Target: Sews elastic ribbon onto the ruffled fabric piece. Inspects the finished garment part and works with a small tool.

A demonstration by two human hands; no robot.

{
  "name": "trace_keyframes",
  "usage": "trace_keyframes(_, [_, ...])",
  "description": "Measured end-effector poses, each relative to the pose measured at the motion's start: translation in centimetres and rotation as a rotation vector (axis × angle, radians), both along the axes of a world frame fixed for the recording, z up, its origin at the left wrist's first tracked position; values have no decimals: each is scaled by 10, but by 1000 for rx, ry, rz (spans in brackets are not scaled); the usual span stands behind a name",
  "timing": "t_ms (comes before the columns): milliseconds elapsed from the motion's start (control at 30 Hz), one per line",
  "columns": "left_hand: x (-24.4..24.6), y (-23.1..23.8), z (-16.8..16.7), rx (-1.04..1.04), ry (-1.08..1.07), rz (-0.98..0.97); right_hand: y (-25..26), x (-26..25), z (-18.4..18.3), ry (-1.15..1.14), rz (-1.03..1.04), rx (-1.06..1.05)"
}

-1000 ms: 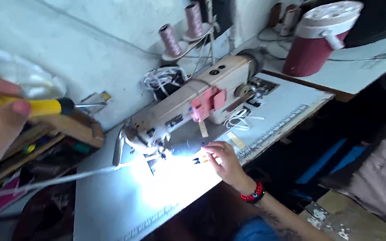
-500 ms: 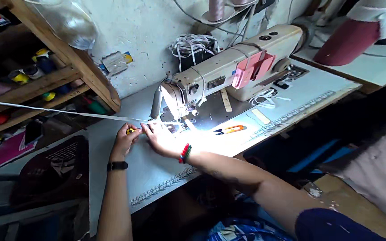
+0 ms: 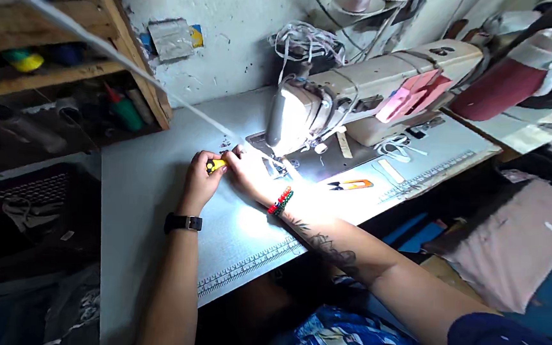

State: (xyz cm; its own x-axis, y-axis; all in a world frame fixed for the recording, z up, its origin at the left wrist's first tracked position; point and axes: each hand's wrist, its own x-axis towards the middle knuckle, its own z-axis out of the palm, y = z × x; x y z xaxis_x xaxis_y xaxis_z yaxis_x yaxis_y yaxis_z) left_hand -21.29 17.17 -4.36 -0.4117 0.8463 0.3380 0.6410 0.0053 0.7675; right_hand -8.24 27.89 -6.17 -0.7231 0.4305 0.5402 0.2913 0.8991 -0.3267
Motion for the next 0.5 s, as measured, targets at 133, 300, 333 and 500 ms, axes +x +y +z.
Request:
trace_keyframes(133, [-5,7,-10,54,9,-46,1,-1,-6,3,-45,49])
trace_keyframes(300, [-7,9,-11,69,3,-79,-3,0,-5,-4,-47,69])
trace_keyframes(333, [-7,8,-11,72,2,-79,-4,2,-5,-10,-48,76])
trace_keyframes(500, [-8,10,-13,117,35,-92,2,-4,-4,24,-36,67])
